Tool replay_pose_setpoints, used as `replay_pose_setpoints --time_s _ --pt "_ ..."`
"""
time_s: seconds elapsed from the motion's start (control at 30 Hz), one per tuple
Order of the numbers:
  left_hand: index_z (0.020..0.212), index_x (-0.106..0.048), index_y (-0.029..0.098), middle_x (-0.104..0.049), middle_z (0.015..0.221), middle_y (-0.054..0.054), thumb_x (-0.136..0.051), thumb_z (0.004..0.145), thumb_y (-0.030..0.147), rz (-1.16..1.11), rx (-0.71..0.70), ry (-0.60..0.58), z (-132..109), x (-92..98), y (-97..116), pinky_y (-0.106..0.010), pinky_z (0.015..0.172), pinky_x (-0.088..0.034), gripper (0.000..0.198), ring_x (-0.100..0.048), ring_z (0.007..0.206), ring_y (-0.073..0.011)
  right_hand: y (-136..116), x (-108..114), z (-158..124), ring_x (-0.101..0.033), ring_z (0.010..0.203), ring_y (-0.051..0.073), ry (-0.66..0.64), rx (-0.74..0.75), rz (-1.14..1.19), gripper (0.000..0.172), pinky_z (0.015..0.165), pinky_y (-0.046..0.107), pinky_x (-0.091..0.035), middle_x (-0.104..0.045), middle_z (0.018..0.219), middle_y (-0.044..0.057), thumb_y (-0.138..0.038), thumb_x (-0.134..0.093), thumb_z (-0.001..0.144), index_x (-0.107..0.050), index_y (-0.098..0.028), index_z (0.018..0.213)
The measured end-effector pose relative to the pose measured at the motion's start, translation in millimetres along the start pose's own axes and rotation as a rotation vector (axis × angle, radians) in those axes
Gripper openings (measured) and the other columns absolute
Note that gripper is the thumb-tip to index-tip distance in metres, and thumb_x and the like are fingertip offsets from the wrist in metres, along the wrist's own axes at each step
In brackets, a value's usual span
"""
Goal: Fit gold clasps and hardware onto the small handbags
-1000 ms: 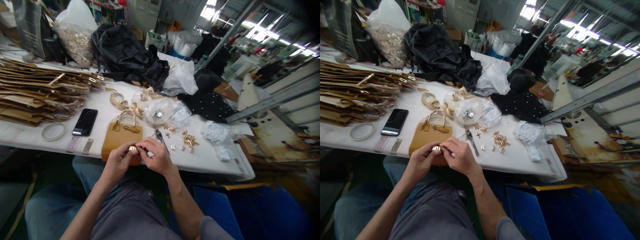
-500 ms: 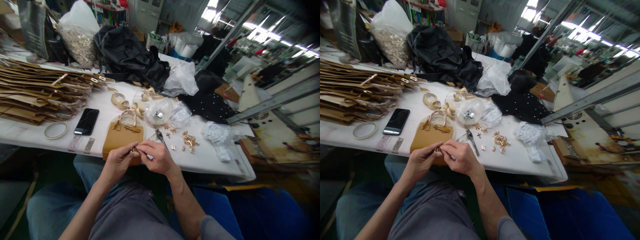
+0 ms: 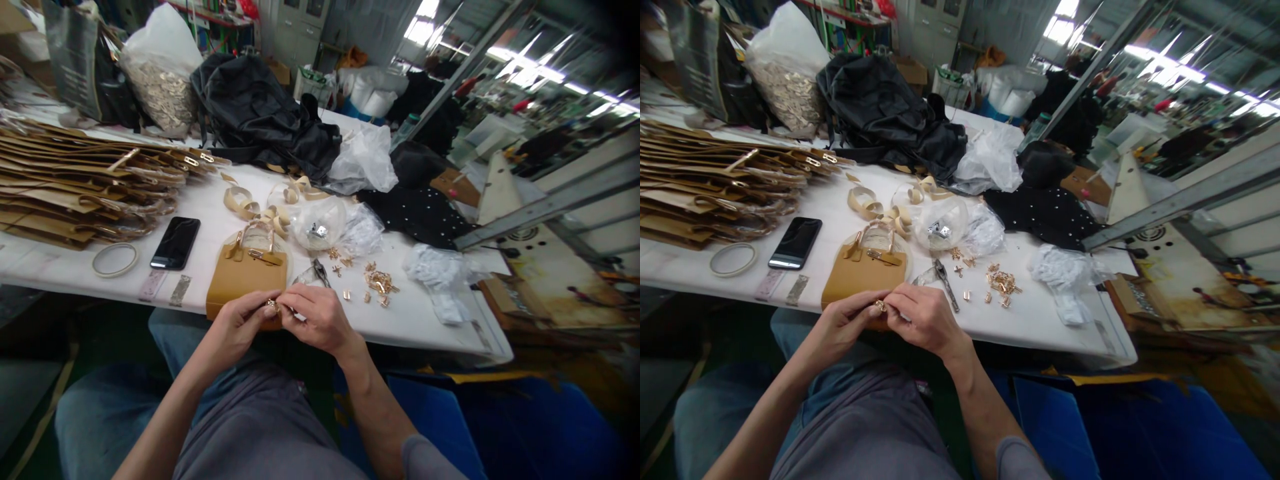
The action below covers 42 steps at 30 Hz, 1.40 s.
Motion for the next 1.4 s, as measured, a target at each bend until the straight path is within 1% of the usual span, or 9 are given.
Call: replay_pose_setpoints --time_s 0.2,0.4,0.5,0.6,0.77,0.83,1.07,1.27,1.4 --pt "0.121 -0.092 0.024 -0.091 0.112 -0.007 -0.087 0.104 0.043 -0.071 0.042 0.143 1 2.6 -17 -0.033 0.090 -0.072 0.026 -0.087 0.098 -0.0259 0 -1 -4 -0.079 0.092 0.022 0.006 -0.010 -0.082 0.019 0.082 0.036 -0.062 -0.086 0.109 0.007 -0.020 -0.067 0.108 -0.081 -0.028 0.118" --pt "0.113 -0.095 0.028 -0.091 0.111 -0.003 -0.085 0.105 0.035 0.076 -0.056 0.181 -2 8.0 -2 -0.029 0.091 -0.069 0.014 -0.086 0.098 -0.0238 -3 -1 -6 -0.081 0.098 0.024 0.070 -0.099 0.132 0.024 0.088 0.039 -0.065 -0.086 0.114 0.008 -0.020 -0.070 0.109 -0.082 -0.028 0.127" --pt "0.110 -0.095 0.026 -0.091 0.107 -0.002 -0.087 0.103 0.033 0.043 -0.064 0.203 -3 7.2 2 -0.028 0.086 -0.069 0.012 -0.086 0.093 -0.0235 1 1 -4 -0.081 0.098 0.025 0.102 -0.180 0.321 0.018 0.088 0.039 -0.066 -0.086 0.110 0.009 -0.025 -0.071 0.111 -0.086 -0.028 0.121" --pt "0.108 -0.095 0.025 -0.091 0.103 -0.002 -0.086 0.104 0.032 0.047 -0.074 0.188 -5 4.0 4 -0.028 0.083 -0.068 0.012 -0.086 0.091 -0.0236 7 2 -2 -0.079 0.091 0.024 0.103 -0.265 0.445 0.014 0.083 0.039 -0.064 -0.085 0.101 0.008 -0.034 -0.075 0.111 -0.088 -0.027 0.109" --pt "0.111 -0.094 0.027 -0.090 0.105 -0.002 -0.082 0.108 0.034 0.071 -0.089 0.161 -8 2.9 8 -0.028 0.080 -0.066 0.015 -0.085 0.092 -0.0231 10 -3 -1 -0.072 0.077 0.020 0.016 -0.430 0.585 0.026 0.070 0.035 -0.057 -0.080 0.092 0.005 -0.046 -0.076 0.112 -0.085 -0.025 0.099" --pt "0.111 -0.094 0.028 -0.090 0.105 -0.001 -0.081 0.108 0.032 0.083 -0.096 0.176 -8 3.4 10 -0.027 0.080 -0.065 0.014 -0.085 0.091 -0.0227 6 -3 0 -0.071 0.078 0.020 0.019 -0.427 0.567 0.025 0.071 0.035 -0.056 -0.078 0.092 0.004 -0.042 -0.073 0.114 -0.082 -0.025 0.099" --pt "0.114 -0.094 0.028 -0.091 0.106 0.000 -0.081 0.108 0.031 0.097 -0.117 0.227 -7 -3.2 21 -0.028 0.082 -0.067 0.015 -0.084 0.090 -0.0224 -14 0 -2 -0.069 0.098 0.024 0.144 -0.224 0.267 0.011 0.089 0.039 -0.056 -0.072 0.103 0.007 -0.021 -0.060 0.116 -0.070 -0.026 0.114" --pt "0.112 -0.094 0.025 -0.091 0.110 -0.002 -0.083 0.107 0.036 0.052 -0.090 0.249 -6 -15.5 23 -0.028 0.083 -0.067 0.016 -0.085 0.092 -0.0233 -18 -1 -8 -0.063 0.091 0.022 0.271 -0.298 0.206 0.015 0.084 0.038 -0.051 -0.065 0.096 0.006 -0.021 -0.055 0.116 -0.064 -0.025 0.105" --pt "0.112 -0.094 0.026 -0.091 0.109 -0.001 -0.085 0.105 0.033 -0.013 -0.045 0.276 -4 -21.5 17 -0.025 0.085 -0.067 0.014 -0.085 0.093 -0.0211 -14 -1 -11 -0.062 0.087 0.021 0.283 -0.385 0.260 0.022 0.081 0.037 -0.051 -0.064 0.092 0.005 -0.027 -0.055 0.119 -0.065 -0.024 0.100"
Point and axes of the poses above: each hand's wrist, its own z-axis towards the middle knuckle, its own x-axis out of the back of the hand, y = z × x, the point moved 5 cm from there along z, towards the middle knuckle
